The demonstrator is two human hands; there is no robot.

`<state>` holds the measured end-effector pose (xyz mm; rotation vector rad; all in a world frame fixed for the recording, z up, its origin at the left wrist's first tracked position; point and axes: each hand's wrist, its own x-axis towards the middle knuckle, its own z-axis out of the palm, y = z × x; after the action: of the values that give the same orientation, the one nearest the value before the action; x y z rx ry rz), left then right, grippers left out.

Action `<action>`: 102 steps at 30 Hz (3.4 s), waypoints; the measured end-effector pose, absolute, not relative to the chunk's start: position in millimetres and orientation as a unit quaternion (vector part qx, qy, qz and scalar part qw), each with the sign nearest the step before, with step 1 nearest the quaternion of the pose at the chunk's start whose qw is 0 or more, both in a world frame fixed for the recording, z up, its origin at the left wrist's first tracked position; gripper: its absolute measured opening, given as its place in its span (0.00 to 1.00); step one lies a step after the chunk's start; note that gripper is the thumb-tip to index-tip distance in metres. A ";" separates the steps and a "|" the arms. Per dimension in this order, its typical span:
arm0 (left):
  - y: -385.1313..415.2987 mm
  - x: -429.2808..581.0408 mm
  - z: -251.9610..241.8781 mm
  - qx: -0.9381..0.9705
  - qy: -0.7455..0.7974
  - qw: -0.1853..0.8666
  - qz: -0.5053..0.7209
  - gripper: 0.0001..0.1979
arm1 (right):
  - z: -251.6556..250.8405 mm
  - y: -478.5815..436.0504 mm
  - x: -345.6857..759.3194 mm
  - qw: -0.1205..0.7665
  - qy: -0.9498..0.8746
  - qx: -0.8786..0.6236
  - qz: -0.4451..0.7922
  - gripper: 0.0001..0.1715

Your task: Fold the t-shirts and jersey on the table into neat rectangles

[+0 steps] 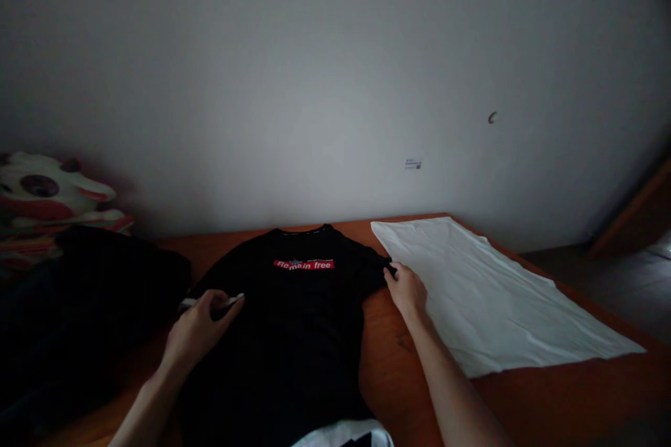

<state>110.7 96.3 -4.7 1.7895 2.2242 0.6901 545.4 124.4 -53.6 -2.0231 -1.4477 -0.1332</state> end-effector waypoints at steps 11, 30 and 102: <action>94.7 117.9 -5.1 0.606 0.768 0.067 0.193 0.29 | -52.1 133.5 542.1 0.415 -0.580 -0.700 -0.032 0.18; 103.4 113.8 -24.3 0.659 0.713 0.066 0.231 0.24 | 19.9 180.1 555.9 0.342 -0.638 -0.690 -0.015 0.14; -21.3 139.7 -12.2 0.918 0.357 -0.009 0.172 0.32 | -46.9 -35.3 514.1 0.479 -0.629 -0.528 0.309 0.14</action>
<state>139.7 -21.3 -12.2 2.9018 1.1271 0.5443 514.1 -35.3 -46.9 -1.2886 -1.5357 0.7540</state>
